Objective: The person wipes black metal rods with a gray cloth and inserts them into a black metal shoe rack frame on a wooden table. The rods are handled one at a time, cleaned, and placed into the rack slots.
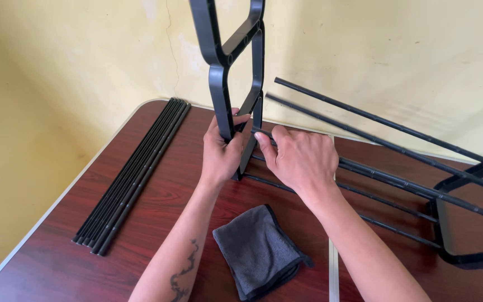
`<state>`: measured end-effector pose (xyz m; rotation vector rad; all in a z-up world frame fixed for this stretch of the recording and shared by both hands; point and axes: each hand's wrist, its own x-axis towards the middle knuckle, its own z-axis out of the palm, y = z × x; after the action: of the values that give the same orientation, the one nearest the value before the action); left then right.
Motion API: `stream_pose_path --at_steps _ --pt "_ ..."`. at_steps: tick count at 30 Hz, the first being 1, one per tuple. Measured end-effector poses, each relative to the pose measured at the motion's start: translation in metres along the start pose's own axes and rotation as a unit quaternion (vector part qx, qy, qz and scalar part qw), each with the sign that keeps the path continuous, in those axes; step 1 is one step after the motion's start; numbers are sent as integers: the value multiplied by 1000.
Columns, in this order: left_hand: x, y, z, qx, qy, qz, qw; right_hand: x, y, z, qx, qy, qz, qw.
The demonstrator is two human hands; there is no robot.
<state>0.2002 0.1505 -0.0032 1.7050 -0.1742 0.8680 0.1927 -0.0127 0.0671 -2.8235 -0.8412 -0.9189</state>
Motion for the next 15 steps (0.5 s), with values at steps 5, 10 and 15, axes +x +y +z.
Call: stream_pose_path --at_steps 5,10,15 --pt "-5 3 7 16 -37 15 999 0 6 7 45 49 -11 998" --pt "-13 8 5 46 -37 88 994 -13 13 20 41 78 -38 995" --pt "-18 9 16 48 -22 79 995 -30 16 14 26 131 -58 989"
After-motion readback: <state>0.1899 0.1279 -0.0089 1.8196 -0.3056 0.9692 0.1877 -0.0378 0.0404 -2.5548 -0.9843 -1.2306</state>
